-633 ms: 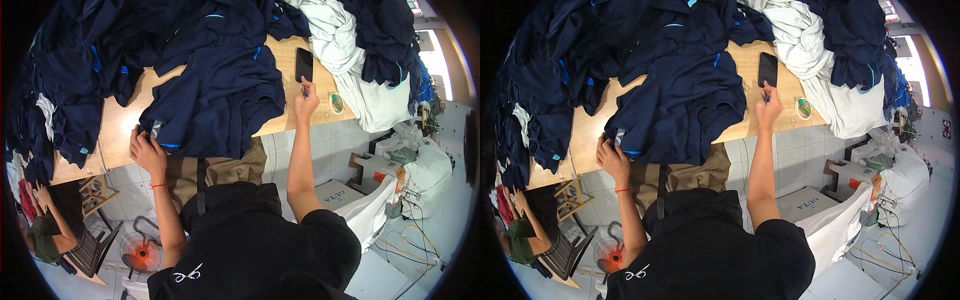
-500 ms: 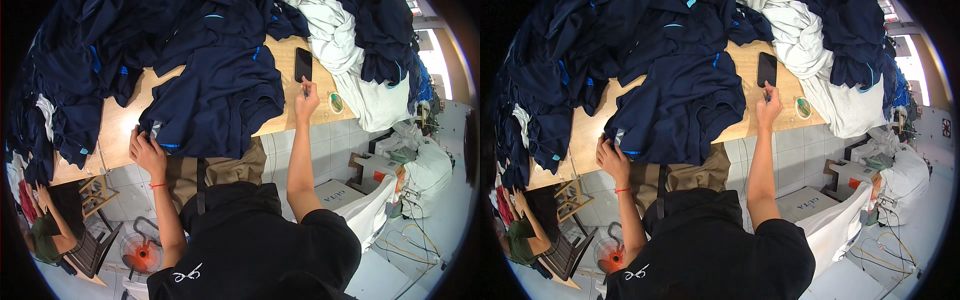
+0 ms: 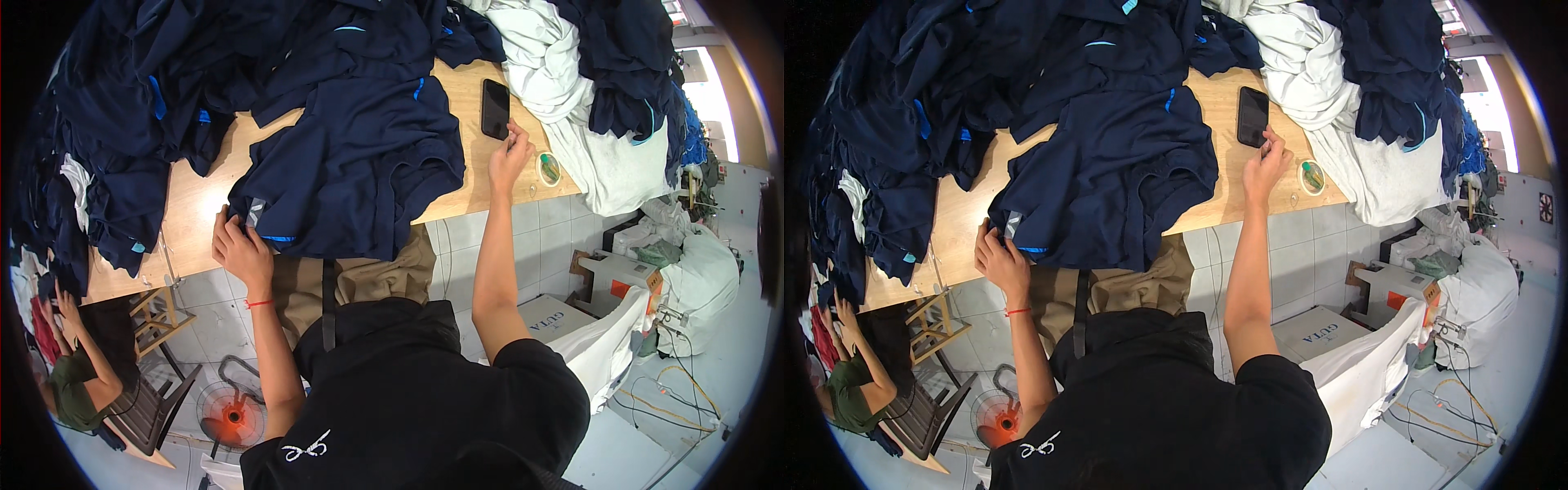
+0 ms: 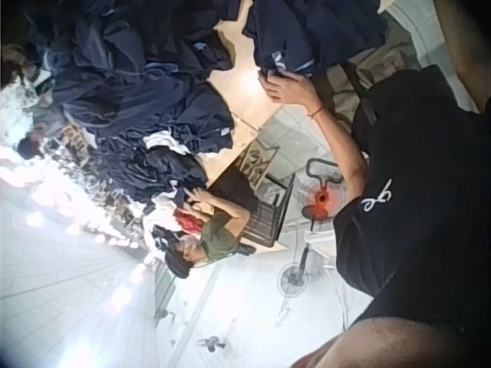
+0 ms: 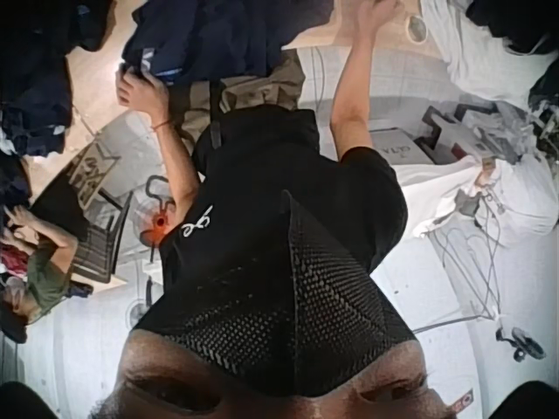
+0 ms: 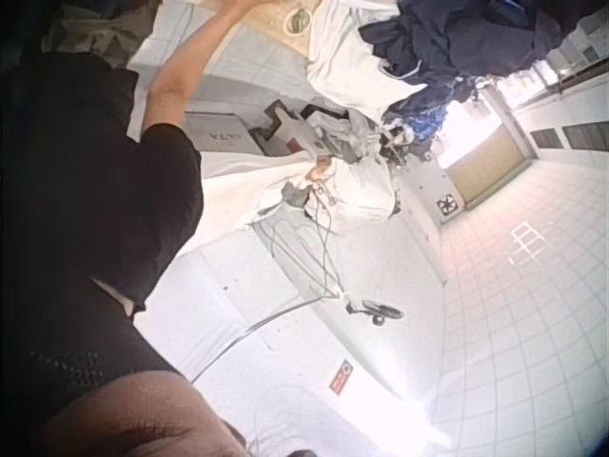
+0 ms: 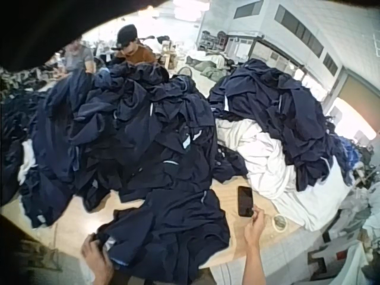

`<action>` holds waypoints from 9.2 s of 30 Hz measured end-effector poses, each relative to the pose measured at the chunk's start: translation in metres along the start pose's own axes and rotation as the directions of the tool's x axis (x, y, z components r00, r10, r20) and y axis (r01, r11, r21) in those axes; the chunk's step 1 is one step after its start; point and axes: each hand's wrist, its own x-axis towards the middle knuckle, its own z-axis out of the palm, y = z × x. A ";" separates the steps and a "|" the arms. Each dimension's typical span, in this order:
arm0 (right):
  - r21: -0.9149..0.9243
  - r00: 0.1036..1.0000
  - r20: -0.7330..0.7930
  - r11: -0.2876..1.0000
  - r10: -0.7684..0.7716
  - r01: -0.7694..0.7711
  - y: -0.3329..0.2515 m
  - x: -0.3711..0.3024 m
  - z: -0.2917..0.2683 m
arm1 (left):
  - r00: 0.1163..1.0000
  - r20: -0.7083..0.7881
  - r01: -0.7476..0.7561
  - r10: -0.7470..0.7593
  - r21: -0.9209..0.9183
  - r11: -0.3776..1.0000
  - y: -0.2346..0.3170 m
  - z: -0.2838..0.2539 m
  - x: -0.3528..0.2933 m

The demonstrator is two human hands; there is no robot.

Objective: Trimming loose threads from navy blue athletic shorts using thread snips in a factory setting.

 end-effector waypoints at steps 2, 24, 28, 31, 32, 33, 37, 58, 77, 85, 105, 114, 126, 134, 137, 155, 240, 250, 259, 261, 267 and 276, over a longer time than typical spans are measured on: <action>-0.291 0.999 0.040 0.957 0.006 0.006 0.004 0.014 0.000 | 1.000 0.002 0.000 0.000 0.003 1.000 0.000 0.001 0.001; -0.034 0.994 -0.015 0.994 -0.108 0.107 -0.027 0.038 -0.004 | 1.000 0.000 0.003 -0.003 -0.024 1.000 0.000 -0.003 0.000; 0.380 1.000 -0.014 0.925 0.007 -0.002 -0.048 -0.002 -0.028 | 0.999 0.047 0.024 -0.018 -0.120 0.992 -0.006 -0.003 0.002; 0.313 0.954 0.183 0.905 0.239 -0.287 -0.069 -0.056 -0.047 | 0.991 0.135 0.058 -0.020 -0.286 0.957 -0.027 -0.017 0.009; 0.280 0.931 0.225 0.896 0.287 -0.344 -0.079 -0.077 -0.050 | 0.985 0.174 0.075 -0.006 -0.394 0.916 -0.032 -0.024 0.014; 0.245 0.903 0.269 0.883 0.334 -0.400 -0.090 -0.099 -0.052 | 0.984 0.177 0.082 -0.015 -0.379 0.922 -0.036 -0.031 0.017; 0.228 0.808 0.510 0.859 0.296 -0.459 -0.135 -0.178 -0.060 | 0.882 0.384 0.470 -0.271 -0.704 0.532 -0.034 -0.058 0.035; 0.014 0.312 0.892 0.668 0.328 -0.744 -0.153 -0.144 -0.051 | 0.944 0.322 0.241 -0.065 -0.546 0.802 -0.048 -0.061 0.026; 0.082 0.529 0.819 0.867 0.223 -0.491 -0.164 -0.144 -0.083 | 0.964 0.012 0.179 -0.265 -0.766 0.618 0.079 -0.036 0.094; 0.403 0.632 0.773 0.815 -0.060 -0.416 -0.231 -0.154 -0.045 | 0.873 0.487 0.486 -0.019 -0.867 0.110 0.124 -0.059 -0.025; 0.340 0.329 0.940 -0.159 0.094 -0.927 -0.186 -0.144 -0.045 | 0.888 0.450 0.425 -0.094 -0.726 0.541 0.020 -0.019 0.011; 0.465 0.442 0.883 0.161 -0.160 -0.870 -0.219 -0.121 -0.047 | 0.678 0.730 0.528 -0.088 -0.567 -0.633 -0.001 -0.087 -0.006; 0.312 0.714 0.632 0.744 0.302 -0.591 -0.171 -0.117 -0.055 | 0.959 0.208 0.283 -0.191 -0.693 0.664 0.033 -0.086 0.006; 0.416 0.743 0.559 0.651 0.367 -0.634 -0.183 -0.112 -0.059 | 0.979 0.146 -0.083 0.145 -0.362 0.928 0.059 -0.049 0.002; 0.401 0.759 0.516 0.671 0.397 -0.623 -0.167 -0.108 -0.065 | 0.966 -0.157 0.130 -0.204 -0.388 0.912 0.015 -0.058 0.036; 0.460 0.852 0.516 0.811 0.086 -0.361 -0.178 -0.068 -0.014 | 0.999 0.003 -0.038 0.053 -0.658 0.752 0.071 -0.022 0.113; 0.407 0.670 0.676 0.602 0.306 -0.686 -0.084 -0.103 0.005 | 0.824 0.432 0.474 -0.368 -0.880 0.027 -0.064 -0.056 0.000; 0.378 0.672 0.664 0.628 0.328 -0.680 -0.094 -0.105 0.007 | 0.830 0.456 0.471 -0.322 -0.881 -0.034 -0.074 -0.059 -0.006; 0.408 0.703 0.654 0.652 0.279 -0.639 -0.091 -0.102 0.006 | 0.825 0.449 0.502 -0.343 -0.861 0.080 -0.072 -0.062 -0.007; 0.317 0.631 0.722 0.674 0.285 -0.667 -0.086 -0.100 -0.002 | 0.746 0.633 0.666 -0.208 -0.696 0.269 -0.067 -0.082 -0.004; 0.780 0.840 0.541 0.344 0.049 -0.522 -0.022 -0.053 -0.089 | 0.968 0.231 0.226 -0.097 -0.973 -0.052 -0.044 -0.184 0.019; 0.539 0.735 0.663 0.589 0.145 -0.602 -0.177 -0.013 -0.041 | 0.821 0.561 0.564 0.106 -0.767 -0.306 -0.028 -0.108 0.105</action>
